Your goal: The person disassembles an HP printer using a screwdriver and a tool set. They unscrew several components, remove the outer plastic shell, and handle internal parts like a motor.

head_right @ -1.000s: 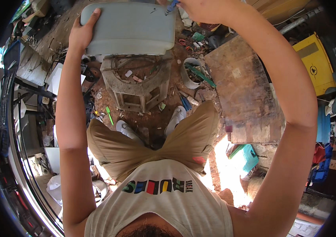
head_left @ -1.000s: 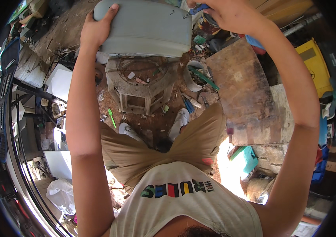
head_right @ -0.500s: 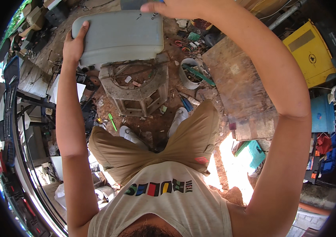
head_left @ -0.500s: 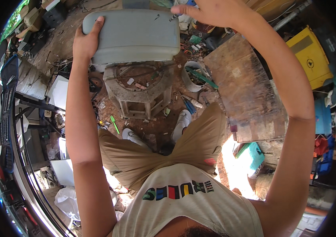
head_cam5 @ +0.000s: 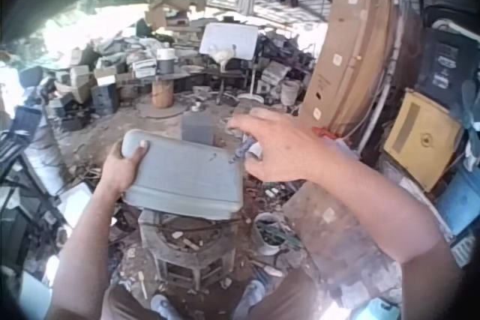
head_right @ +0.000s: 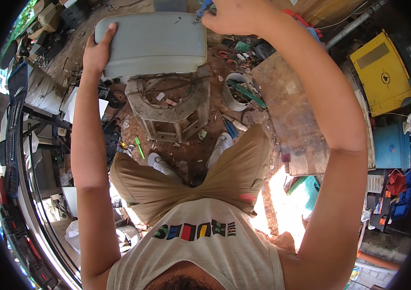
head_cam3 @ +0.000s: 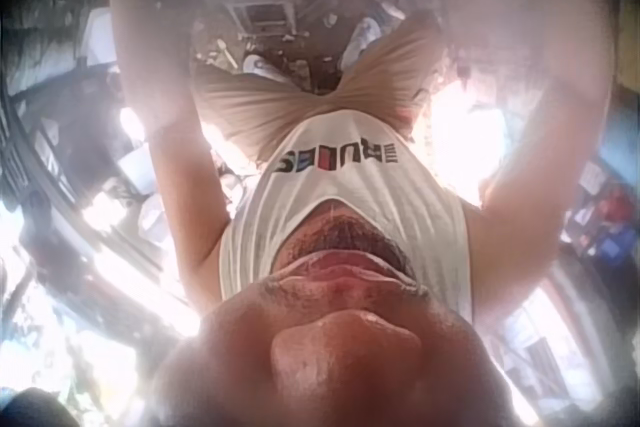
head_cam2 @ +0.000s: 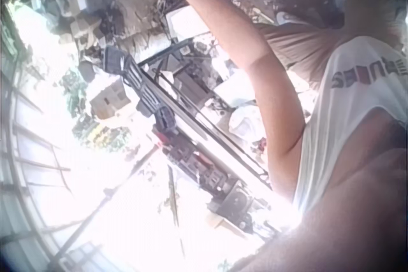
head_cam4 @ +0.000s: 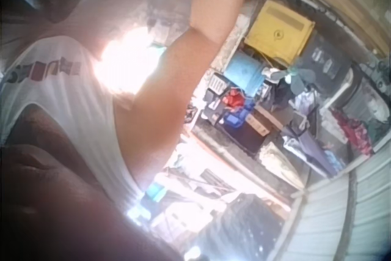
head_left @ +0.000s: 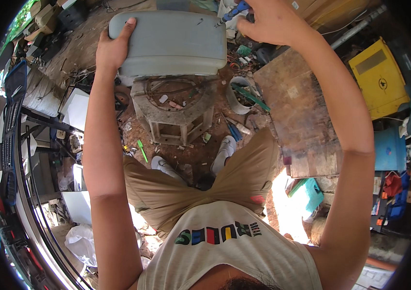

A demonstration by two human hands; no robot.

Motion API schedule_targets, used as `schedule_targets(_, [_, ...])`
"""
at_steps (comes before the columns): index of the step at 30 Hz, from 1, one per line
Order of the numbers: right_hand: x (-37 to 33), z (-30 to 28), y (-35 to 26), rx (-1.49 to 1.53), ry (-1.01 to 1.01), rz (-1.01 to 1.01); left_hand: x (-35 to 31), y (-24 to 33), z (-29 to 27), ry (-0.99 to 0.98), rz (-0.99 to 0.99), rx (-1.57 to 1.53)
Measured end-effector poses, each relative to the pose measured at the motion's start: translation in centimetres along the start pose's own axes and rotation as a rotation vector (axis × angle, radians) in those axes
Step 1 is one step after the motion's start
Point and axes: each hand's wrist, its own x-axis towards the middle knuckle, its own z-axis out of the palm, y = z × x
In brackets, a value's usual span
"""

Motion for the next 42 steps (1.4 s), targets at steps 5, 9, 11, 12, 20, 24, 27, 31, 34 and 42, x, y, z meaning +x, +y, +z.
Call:
schedule_targets(5, [-0.1, 0.1, -0.2, 0.058, -0.051, 0.093, -0.5, 0.7, -0.4, -0.017, 0.004, -0.009])
schedule_targets(9, [-0.6, 0.2, -1.3, 0.024, -0.033, 0.200, -0.3, 0.2, -0.5, 0.006, -0.003, 0.015])
schedule_targets(11, [-0.7, 0.9, -0.7, 0.092, 0.048, 0.103, -0.1, 0.1, -0.3, 0.010, -0.005, 0.015])
schedule_targets(12, [-0.8, 1.2, -0.5, 0.126, 0.089, 0.054, -0.1, 0.0, -0.3, 0.002, -0.006, 0.008])
schedule_targets(20, [-1.4, 1.4, -0.2, 0.219, 0.090, 0.126, -0.7, 0.5, -0.4, -0.008, -0.001, -0.018])
schedule_targets(24, [-2.2, 1.1, 0.4, 0.255, 0.127, 0.148, -0.5, 0.3, -0.1, 0.004, -0.014, -0.013])
schedule_targets(27, [-3.2, -0.4, -0.5, 0.359, 0.187, 0.329, -0.7, 0.5, -0.4, 0.010, -0.014, -0.013])
schedule_targets(31, [-5.5, 2.5, 1.8, 0.687, 0.425, 0.574, -0.8, 0.7, -0.7, 0.014, -0.020, -0.017])
schedule_targets(34, [-7.3, 5.7, 2.0, 1.213, 0.912, 0.648, 0.2, -0.7, 0.5, 0.016, 0.000, 0.001])
schedule_targets(42, [-1.3, 4.4, -6.6, 0.722, 0.451, 0.212, -3.3, -0.3, -0.7, -0.050, -0.043, -0.044])
